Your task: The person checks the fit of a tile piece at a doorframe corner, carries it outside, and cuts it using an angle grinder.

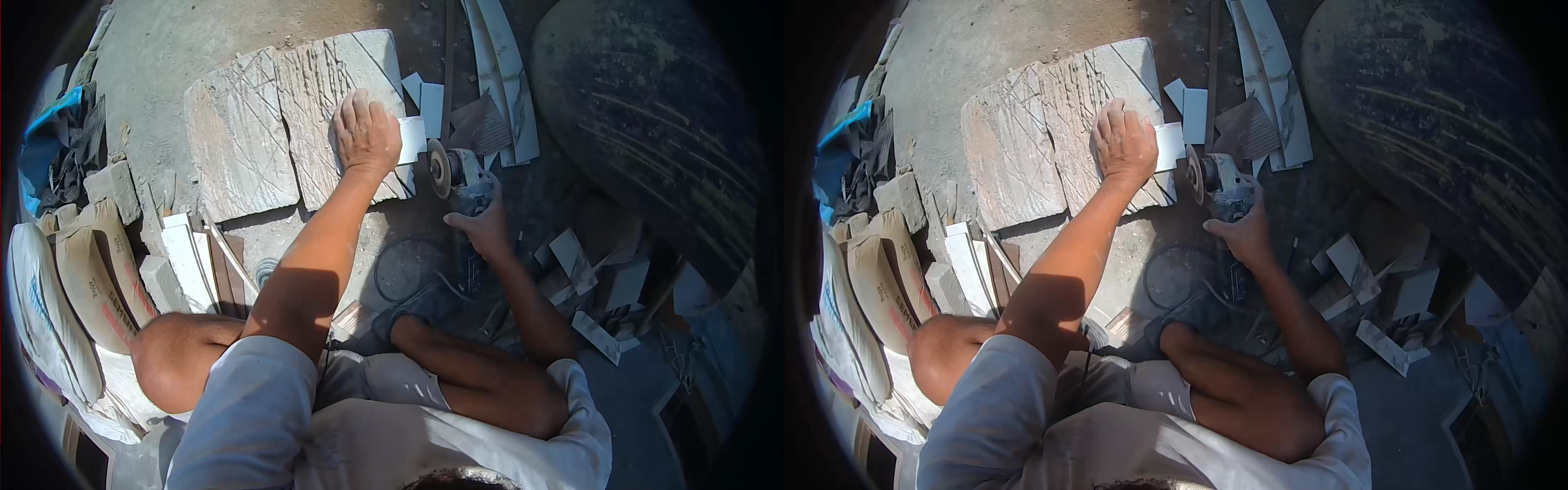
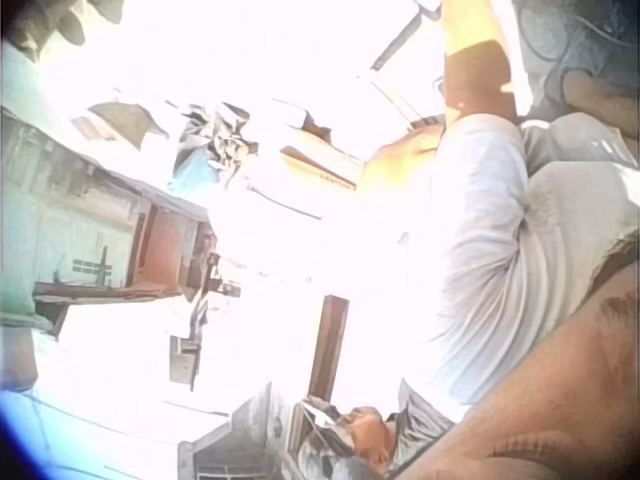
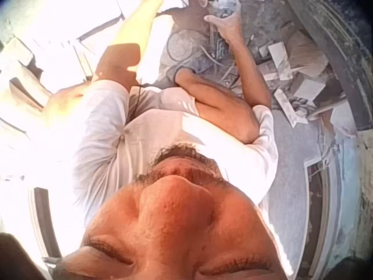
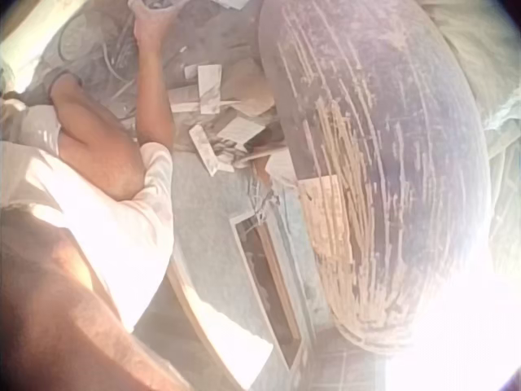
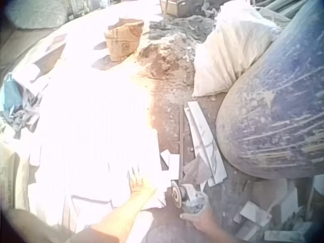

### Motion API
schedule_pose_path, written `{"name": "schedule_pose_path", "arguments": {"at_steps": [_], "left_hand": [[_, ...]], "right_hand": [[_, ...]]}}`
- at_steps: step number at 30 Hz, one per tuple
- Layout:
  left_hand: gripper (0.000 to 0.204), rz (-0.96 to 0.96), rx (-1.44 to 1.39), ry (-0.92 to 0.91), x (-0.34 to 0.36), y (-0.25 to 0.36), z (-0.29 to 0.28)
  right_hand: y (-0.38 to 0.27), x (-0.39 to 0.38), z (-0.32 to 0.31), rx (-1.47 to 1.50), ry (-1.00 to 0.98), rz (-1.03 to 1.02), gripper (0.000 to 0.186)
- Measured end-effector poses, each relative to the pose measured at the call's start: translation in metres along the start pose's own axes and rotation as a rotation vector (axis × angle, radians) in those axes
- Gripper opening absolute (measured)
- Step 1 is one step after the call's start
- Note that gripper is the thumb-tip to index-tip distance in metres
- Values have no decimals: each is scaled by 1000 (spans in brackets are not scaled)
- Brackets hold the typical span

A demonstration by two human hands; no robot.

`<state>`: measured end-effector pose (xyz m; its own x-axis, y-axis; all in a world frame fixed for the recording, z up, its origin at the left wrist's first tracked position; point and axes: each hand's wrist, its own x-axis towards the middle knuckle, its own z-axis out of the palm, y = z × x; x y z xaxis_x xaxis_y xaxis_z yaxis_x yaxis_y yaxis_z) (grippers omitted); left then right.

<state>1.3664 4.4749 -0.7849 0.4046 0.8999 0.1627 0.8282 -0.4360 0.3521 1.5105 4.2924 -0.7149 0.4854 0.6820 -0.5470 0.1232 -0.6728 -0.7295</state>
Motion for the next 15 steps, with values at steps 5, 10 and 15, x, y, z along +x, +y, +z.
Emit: {"name": "schedule_pose_path", "arguments": {"at_steps": [5,10,15], "left_hand": [[28,7,6,14,0,0,1],[28,9,4,19,-1,-1,2],[28,5,16,5,0,0,1]], "right_hand": [[3,1,-1,-34,14,23,101],[4,1,0,8,-4,39,103],[5,1,0,12,1,47,102]]}}
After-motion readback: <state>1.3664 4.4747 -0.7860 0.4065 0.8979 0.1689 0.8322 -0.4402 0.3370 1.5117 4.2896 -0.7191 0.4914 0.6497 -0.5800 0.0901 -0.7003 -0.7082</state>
